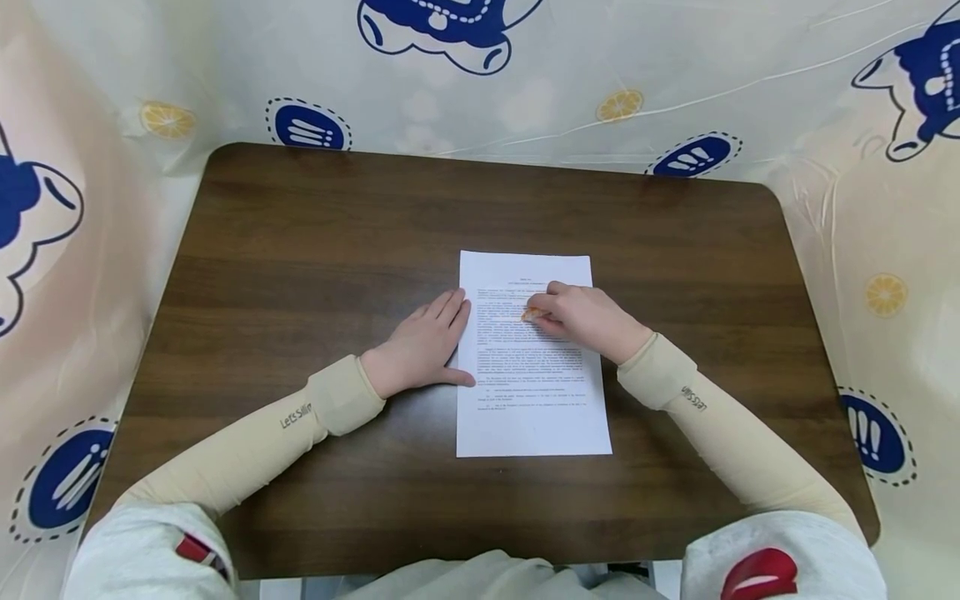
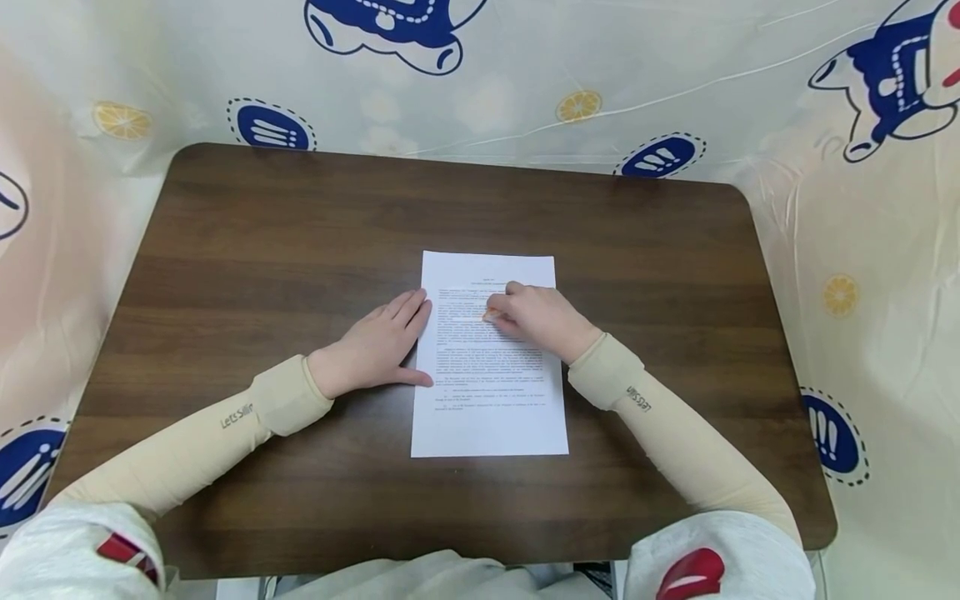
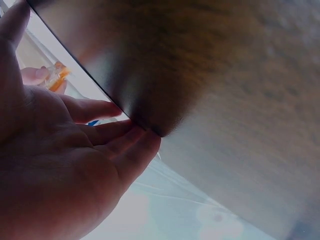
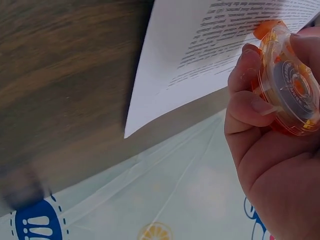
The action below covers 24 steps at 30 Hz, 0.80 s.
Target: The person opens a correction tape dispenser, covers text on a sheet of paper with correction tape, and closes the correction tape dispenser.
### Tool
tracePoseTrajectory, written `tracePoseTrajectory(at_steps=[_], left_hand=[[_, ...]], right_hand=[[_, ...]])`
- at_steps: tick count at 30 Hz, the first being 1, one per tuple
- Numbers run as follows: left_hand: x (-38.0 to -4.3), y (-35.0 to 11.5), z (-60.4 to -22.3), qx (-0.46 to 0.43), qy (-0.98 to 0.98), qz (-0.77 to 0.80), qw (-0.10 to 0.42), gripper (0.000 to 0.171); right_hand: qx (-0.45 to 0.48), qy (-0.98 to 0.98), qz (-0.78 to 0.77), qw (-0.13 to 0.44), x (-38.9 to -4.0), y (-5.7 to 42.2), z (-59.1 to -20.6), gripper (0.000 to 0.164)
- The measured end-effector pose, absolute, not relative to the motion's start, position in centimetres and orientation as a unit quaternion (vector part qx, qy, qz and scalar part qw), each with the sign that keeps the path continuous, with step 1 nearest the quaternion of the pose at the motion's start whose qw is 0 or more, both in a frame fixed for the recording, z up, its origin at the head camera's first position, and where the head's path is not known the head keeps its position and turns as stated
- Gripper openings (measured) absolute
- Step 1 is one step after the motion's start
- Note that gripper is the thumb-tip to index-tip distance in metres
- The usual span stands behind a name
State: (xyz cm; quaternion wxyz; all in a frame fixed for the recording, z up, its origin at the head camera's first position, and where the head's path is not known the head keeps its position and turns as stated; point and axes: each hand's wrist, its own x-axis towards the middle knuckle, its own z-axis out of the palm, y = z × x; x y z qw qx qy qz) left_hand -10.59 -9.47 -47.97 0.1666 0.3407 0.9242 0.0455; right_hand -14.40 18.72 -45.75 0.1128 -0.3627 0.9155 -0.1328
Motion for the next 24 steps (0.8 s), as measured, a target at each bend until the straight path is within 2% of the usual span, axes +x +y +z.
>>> tracePoseTrajectory(at_steps=[16,24], left_hand=[[-10.6,-9.5,-47.8,0.34,0.924,0.051,0.169,0.118],[-10.6,-9.6,-48.0,0.344,0.924,0.049,0.163,0.118]], right_hand=[[-0.357,0.92,-0.124,0.101,-14.4,20.4,-45.9,0.022],[-0.342,0.925,-0.119,0.118,-14.3,21.3,-45.9,0.026]])
